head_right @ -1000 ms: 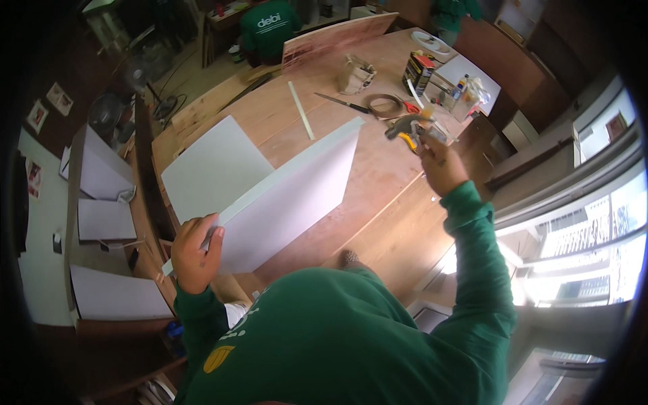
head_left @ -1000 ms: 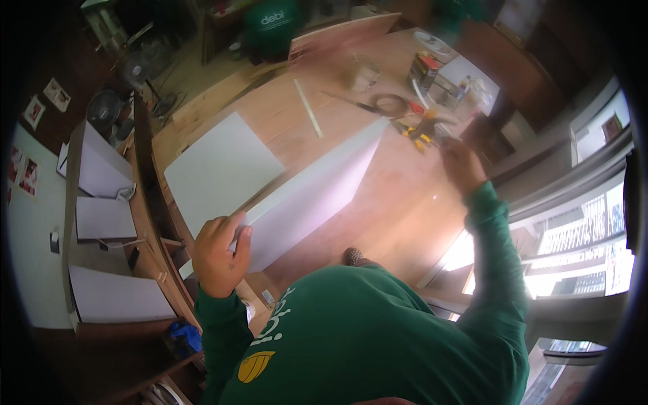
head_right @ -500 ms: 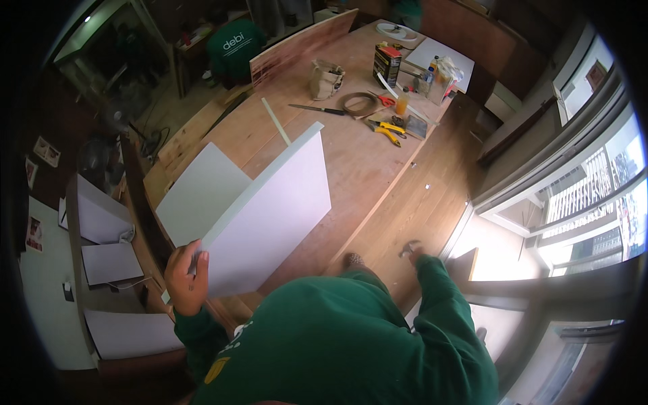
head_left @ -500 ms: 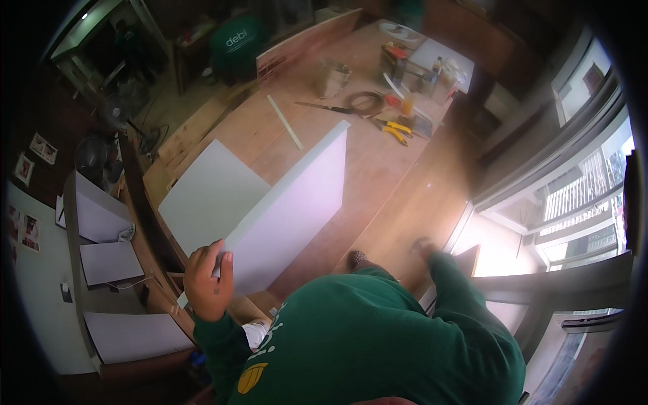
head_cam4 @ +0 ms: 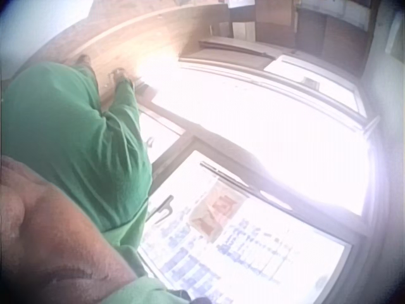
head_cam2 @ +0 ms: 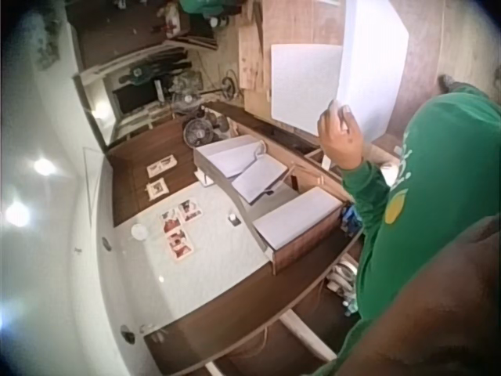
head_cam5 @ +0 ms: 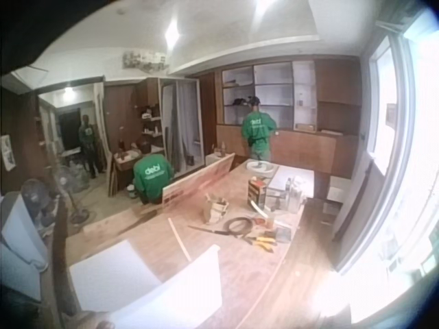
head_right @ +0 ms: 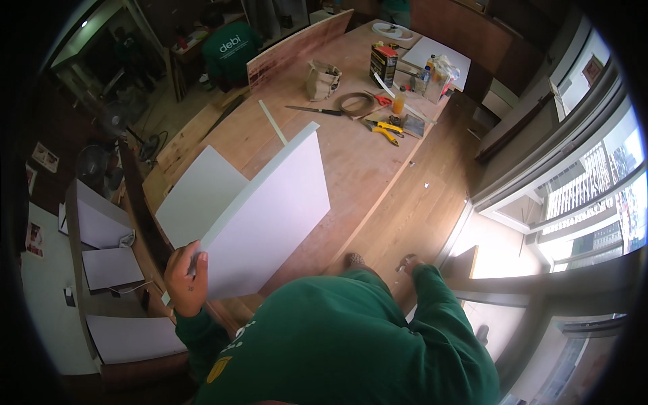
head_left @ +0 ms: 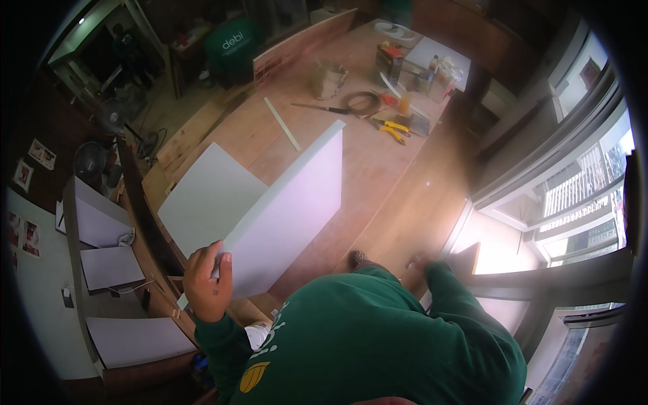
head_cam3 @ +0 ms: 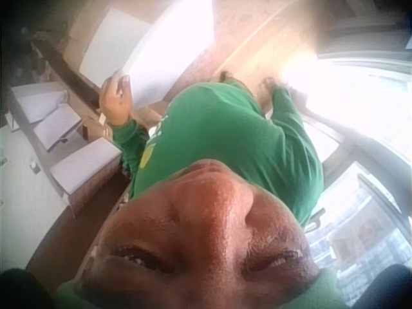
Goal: The person aligns a white trim strip with the edge of a white board. They tap the strip into place using a hammer while holding the board steady on a wooden workbench.
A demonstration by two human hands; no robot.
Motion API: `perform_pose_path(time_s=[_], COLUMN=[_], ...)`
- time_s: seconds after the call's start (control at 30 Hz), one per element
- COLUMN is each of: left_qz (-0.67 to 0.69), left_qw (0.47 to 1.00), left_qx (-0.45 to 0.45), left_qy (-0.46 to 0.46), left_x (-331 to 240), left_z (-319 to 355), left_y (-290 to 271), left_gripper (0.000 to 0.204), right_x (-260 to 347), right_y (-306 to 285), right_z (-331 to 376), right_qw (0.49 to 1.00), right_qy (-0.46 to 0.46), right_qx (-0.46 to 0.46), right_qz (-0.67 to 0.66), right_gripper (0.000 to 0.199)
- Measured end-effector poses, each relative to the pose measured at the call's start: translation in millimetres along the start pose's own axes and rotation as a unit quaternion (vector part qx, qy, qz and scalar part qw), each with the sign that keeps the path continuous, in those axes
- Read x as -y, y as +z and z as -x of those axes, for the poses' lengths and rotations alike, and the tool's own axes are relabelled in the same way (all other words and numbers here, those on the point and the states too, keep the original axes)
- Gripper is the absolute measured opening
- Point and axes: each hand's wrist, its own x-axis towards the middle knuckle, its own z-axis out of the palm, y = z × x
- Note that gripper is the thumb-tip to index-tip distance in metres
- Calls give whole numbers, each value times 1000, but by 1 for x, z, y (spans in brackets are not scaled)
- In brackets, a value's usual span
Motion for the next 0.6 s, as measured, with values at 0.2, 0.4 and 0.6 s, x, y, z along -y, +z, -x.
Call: perform_pose_path(time_s=[0.2, 0.4, 0.6], left_qz=[3, -4, -20], left_qw=[1000, 1000, 1000], left_qx=[-8, -7, -10], left_qy=[3, 0, 13], left_x=[2, -4, -3], left_z=[3, 5, 4], left_y=[-2, 1, -2], left_gripper=[24, 25, 24], right_x=[-22, -12, -11], right_y=[9, -56, -27], right_z=[-16, 21, 6], right_qw=[960, 910, 919], right_qy=[82, 92, 66], right_qx=[-121, -101, -28], right_qz=[-240, -392, -387], right_gripper=[47, 40, 34])
